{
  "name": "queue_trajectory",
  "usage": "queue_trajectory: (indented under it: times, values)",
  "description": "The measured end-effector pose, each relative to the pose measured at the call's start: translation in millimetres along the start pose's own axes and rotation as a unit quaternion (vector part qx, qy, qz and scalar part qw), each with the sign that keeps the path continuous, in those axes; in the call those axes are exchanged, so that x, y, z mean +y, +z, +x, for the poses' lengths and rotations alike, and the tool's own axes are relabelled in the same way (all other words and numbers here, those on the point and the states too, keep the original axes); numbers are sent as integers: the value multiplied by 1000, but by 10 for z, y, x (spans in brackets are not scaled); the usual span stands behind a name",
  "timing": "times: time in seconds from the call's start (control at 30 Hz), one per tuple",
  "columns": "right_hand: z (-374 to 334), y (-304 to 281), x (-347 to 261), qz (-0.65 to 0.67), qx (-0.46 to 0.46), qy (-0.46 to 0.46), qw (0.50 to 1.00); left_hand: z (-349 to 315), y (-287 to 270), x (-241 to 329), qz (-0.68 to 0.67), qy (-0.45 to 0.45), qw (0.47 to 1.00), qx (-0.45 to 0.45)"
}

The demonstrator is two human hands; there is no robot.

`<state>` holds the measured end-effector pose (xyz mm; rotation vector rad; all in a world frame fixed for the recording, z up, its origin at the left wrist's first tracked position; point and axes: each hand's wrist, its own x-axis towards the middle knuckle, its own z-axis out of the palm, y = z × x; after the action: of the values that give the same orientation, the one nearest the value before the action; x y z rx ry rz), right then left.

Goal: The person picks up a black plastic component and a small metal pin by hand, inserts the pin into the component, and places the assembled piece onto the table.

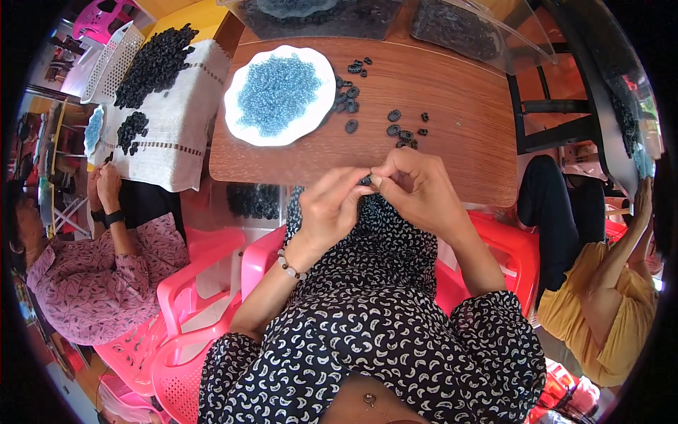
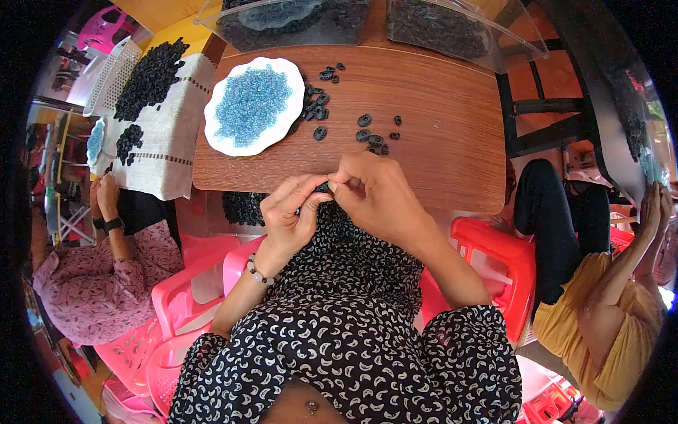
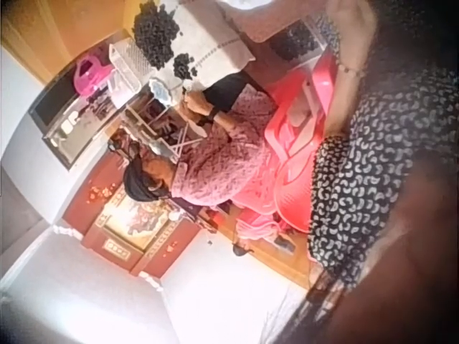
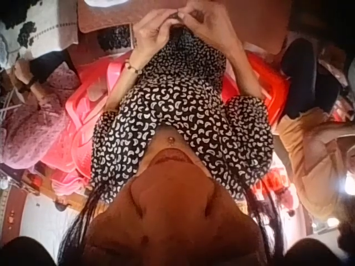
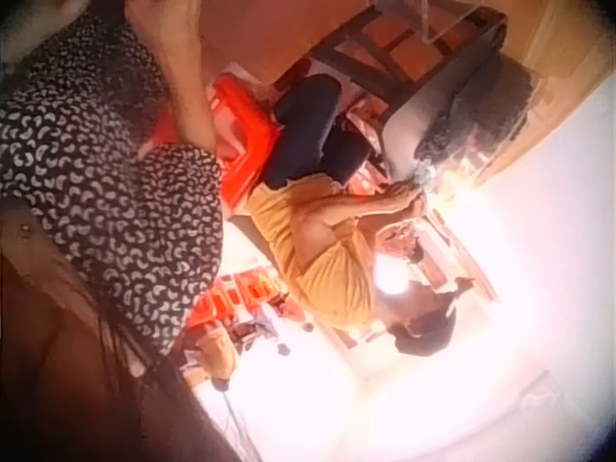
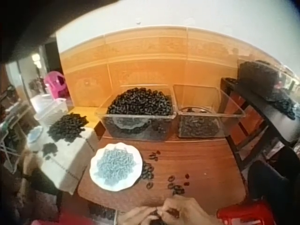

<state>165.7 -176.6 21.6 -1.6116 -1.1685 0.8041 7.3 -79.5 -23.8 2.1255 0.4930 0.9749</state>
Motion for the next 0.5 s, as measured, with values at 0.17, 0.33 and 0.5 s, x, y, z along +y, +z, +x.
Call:
queue_trajectory:
  times: [0.17, 0.33, 0.5]
  values:
    - [-9, 5, 43, 6, 7, 16, 1000, 0, 14, -4, 8, 5, 1000, -8]
    - [90, -147, 189, 209, -95, 84, 970, 61, -54, 45, 7, 14, 999, -29]
    - [131, -318, 204, 244, -161, 76, 953, 106, -70, 121, -24, -1, 1000, -17]
